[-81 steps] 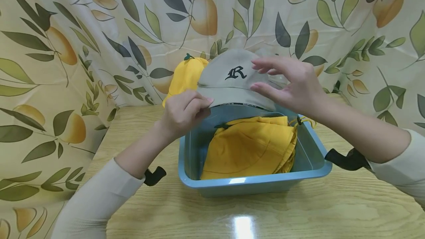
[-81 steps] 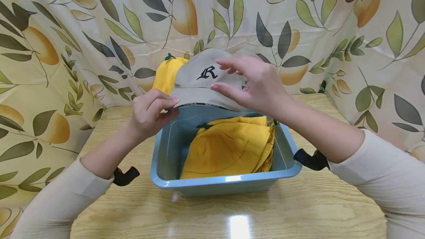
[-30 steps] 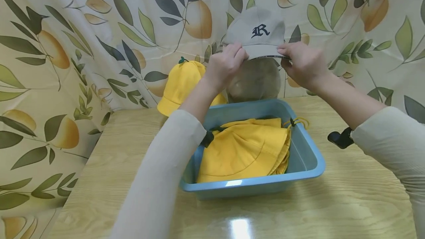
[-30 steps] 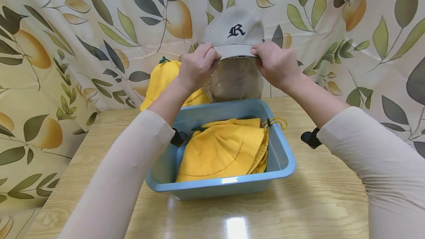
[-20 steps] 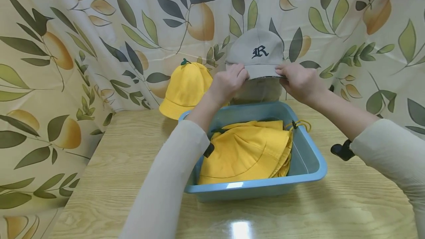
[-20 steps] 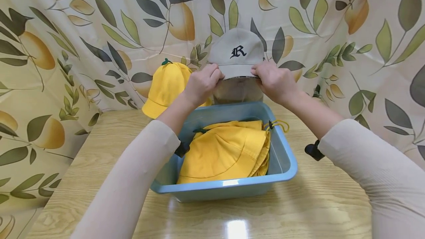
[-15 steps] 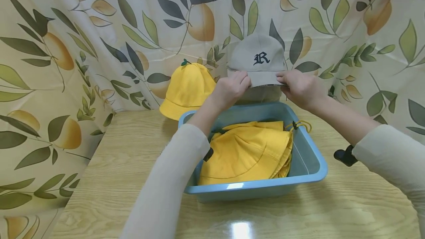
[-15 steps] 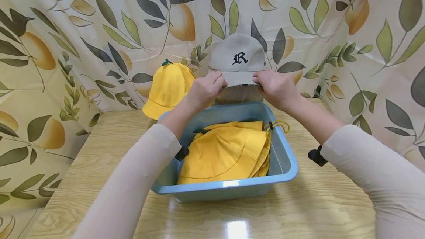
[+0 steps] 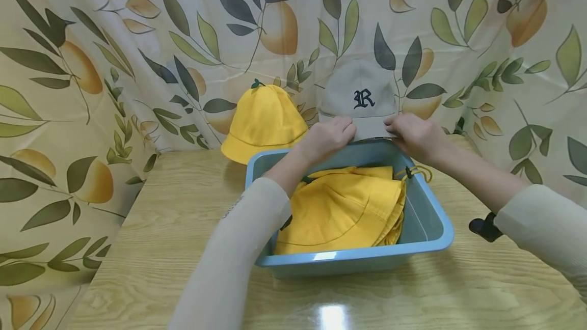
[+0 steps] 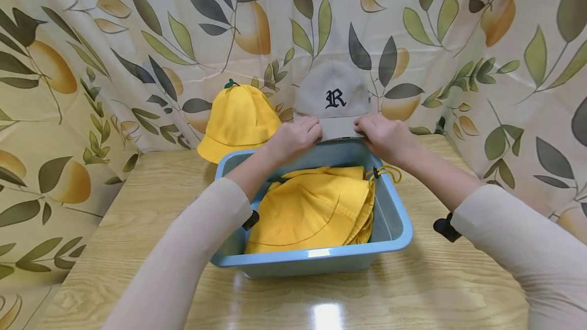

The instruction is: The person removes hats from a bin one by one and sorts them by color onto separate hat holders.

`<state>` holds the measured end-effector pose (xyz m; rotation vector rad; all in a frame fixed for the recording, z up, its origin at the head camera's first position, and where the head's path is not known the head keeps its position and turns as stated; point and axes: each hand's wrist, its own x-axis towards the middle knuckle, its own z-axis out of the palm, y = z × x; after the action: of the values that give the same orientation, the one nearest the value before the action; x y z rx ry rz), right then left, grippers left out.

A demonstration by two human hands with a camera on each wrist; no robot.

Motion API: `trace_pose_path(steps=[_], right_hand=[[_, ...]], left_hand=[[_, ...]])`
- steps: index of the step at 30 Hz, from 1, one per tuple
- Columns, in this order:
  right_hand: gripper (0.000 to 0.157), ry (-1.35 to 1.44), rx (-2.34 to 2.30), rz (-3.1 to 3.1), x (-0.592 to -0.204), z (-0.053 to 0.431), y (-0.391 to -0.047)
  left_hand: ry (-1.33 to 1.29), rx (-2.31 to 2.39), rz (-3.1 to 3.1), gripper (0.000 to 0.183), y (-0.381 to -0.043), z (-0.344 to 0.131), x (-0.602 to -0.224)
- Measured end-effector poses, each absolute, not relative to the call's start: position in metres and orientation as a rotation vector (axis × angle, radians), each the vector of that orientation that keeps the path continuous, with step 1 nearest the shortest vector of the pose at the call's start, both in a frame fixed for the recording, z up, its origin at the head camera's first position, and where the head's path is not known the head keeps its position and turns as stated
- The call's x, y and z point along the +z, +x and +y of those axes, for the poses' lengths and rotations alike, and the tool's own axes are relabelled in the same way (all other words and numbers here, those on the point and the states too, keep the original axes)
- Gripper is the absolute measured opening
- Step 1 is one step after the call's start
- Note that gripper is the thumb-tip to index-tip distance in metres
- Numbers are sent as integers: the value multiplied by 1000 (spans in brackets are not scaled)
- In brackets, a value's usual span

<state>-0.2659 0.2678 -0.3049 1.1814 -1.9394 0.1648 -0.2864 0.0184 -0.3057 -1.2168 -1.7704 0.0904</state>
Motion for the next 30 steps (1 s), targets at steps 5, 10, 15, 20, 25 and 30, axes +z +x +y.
trace_pose_path(steps=[5, 10, 15, 20, 25, 30], right_hand=[[36, 1222, 179, -2022, -308, 272, -260], [42, 1199, 181, -2091, -306, 273, -255], [45, 1268, 160, -2108, -300, 276, -256], [26, 1317, 133, -2115, -293, 279, -255], [49, 1341, 106, -2091, -282, 274, -250], [52, 1380, 103, -2072, -269, 268, -243]], left_hand=[[-1286, 127, -1800, 24, -283, 19, -308], [-1369, 97, -1868, 16, -279, 16, -301], [-1469, 162, -2087, 9, -272, 8, -286], [-1533, 305, -2238, 31, -268, 4, -273], [-1596, 345, -2296, 43, -261, -3, -261], [-1616, 209, -2423, 58, -248, -7, -252]])
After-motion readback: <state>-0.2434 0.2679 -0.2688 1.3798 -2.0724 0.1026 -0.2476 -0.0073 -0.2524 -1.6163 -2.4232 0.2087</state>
